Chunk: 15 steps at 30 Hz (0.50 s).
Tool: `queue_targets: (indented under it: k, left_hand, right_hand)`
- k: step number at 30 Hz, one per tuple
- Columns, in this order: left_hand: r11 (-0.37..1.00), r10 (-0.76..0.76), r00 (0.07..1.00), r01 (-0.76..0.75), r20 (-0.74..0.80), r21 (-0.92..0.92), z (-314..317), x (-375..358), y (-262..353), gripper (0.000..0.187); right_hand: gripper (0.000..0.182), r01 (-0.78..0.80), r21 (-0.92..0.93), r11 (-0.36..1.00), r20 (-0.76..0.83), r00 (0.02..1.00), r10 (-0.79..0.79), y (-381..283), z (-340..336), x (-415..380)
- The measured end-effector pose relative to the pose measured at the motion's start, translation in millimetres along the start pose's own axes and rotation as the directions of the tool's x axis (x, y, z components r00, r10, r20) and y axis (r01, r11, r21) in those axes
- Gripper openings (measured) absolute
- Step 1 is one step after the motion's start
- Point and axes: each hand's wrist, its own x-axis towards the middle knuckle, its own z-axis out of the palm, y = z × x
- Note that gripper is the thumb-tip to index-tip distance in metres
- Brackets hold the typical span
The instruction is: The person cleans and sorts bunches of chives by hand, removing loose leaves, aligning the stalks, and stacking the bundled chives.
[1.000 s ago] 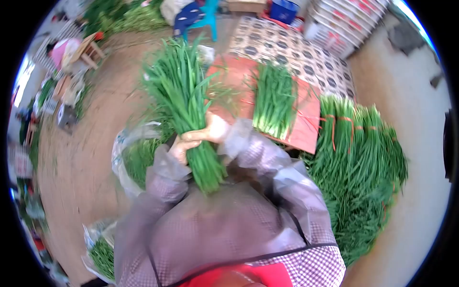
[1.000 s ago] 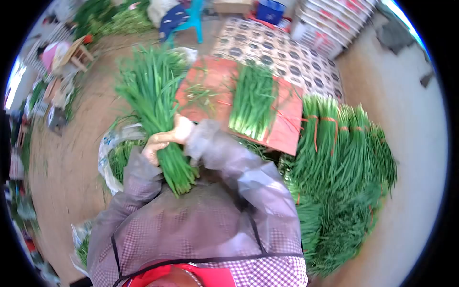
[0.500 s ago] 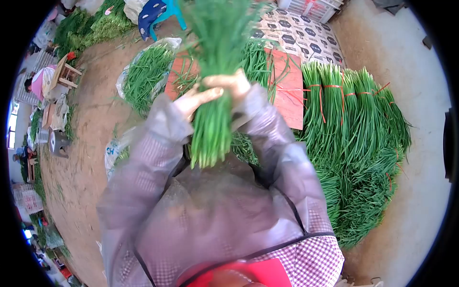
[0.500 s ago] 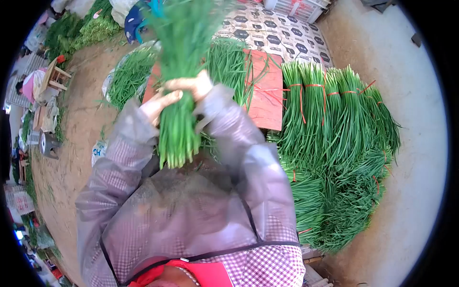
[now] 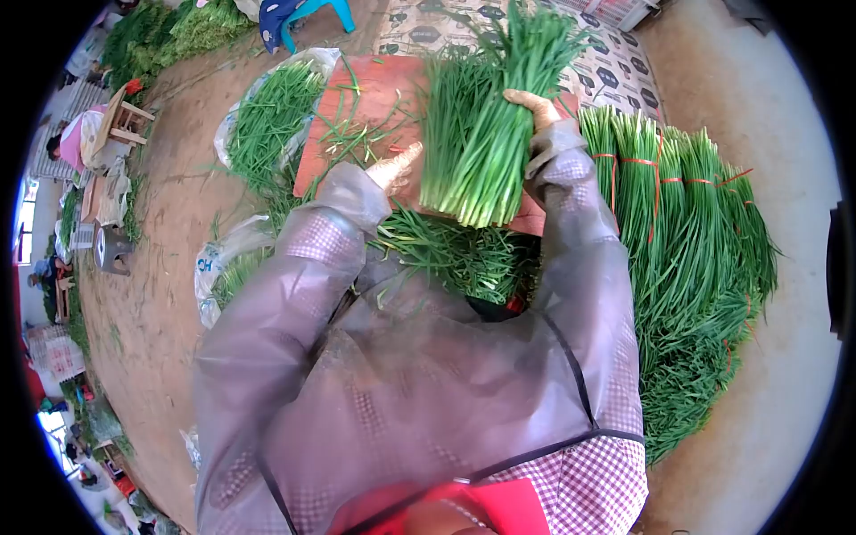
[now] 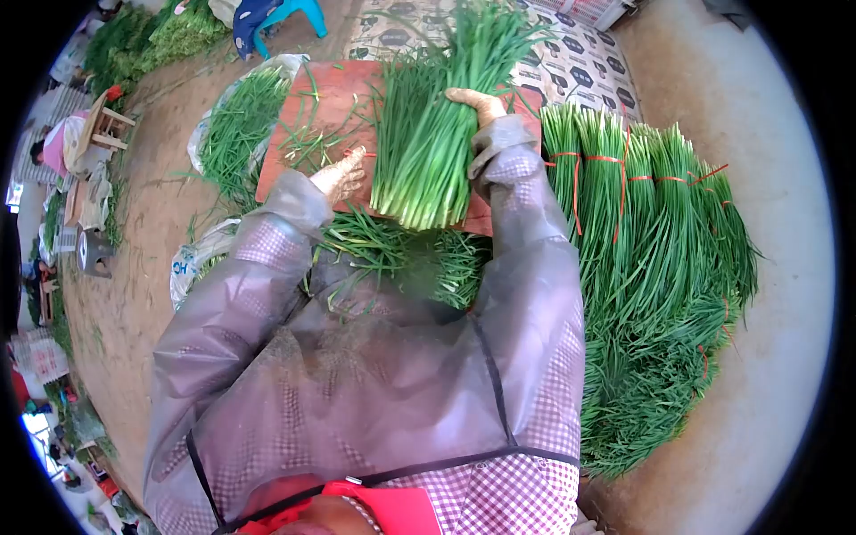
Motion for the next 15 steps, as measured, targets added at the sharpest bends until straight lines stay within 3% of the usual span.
queue_targets:
  k: [2, 3, 4, 5, 6, 7, 9, 11, 12, 15]
  left_hand:
    - [0.997, 0.019, 0.99, -0.009, 0.137, -0.07, 1, 12, -6, 0.097]
    - [0.994, 0.032, 0.978, -0.01, 0.205, -0.105, 0, 20, -9, 0.098]
    - [0.99, 0.046, 0.961, -0.008, 0.272, -0.139, 1, 27, -12, 0.1]
    - [0.985, 0.064, 0.94, -0.004, 0.336, -0.174, 2, 35, -16, 0.101]
    - [0.991, 0.099, 0.994, -0.094, 0.049, -0.097, 14, 37, -13, 0.102]
    - [0.995, 0.099, 0.99, -0.096, -0.097, 0.028, 22, 36, -11, 0.102]
    - [0.918, 0.215, 0.963, -0.141, -0.165, 0.37, 32, 50, -13, 0.111]
    - [0.798, 0.191, 0.911, 0.073, -0.366, 0.598, 48, 58, -21, 0.135]
    - [0.747, 0.195, 0.894, 0.132, -0.404, 0.651, 60, 52, -15, 0.136]
    - [0.679, 0.228, 0.85, 0.211, -0.475, 0.703, 78, 49, -16, 0.136]
  right_hand:
    - [0.031, -0.012, -0.124, 0.992, -0.081, 0.997, 0.002, 15, -4, 26]
    - [0.025, 0.093, -0.272, 0.958, 0.025, 0.996, -0.089, 24, -17, 51]
    - [0.027, 0.305, -0.411, 0.859, 0.18, 0.951, -0.251, 42, -48, 98]
    - [0.028, 0.395, -0.486, 0.78, 0.233, 0.918, -0.32, 51, -60, 116]
    - [0.03, 0.478, -0.551, 0.683, 0.283, 0.878, -0.386, 59, -69, 131]
    - [0.032, 0.552, -0.604, 0.575, 0.331, 0.83, -0.448, 67, -77, 146]
    - [0.037, 0.464, -0.694, 0.55, 0.222, 0.865, -0.45, 68, -64, 139]
    - [0.043, 0.368, -0.75, 0.549, 0.133, 0.898, -0.42, 66, -48, 122]
    - [0.047, 0.375, -0.918, 0.127, 0.284, 0.847, -0.449, 63, -30, 96]
    - [0.067, 0.258, -0.901, -0.349, 0.372, 0.873, -0.315, 51, 7, 57]
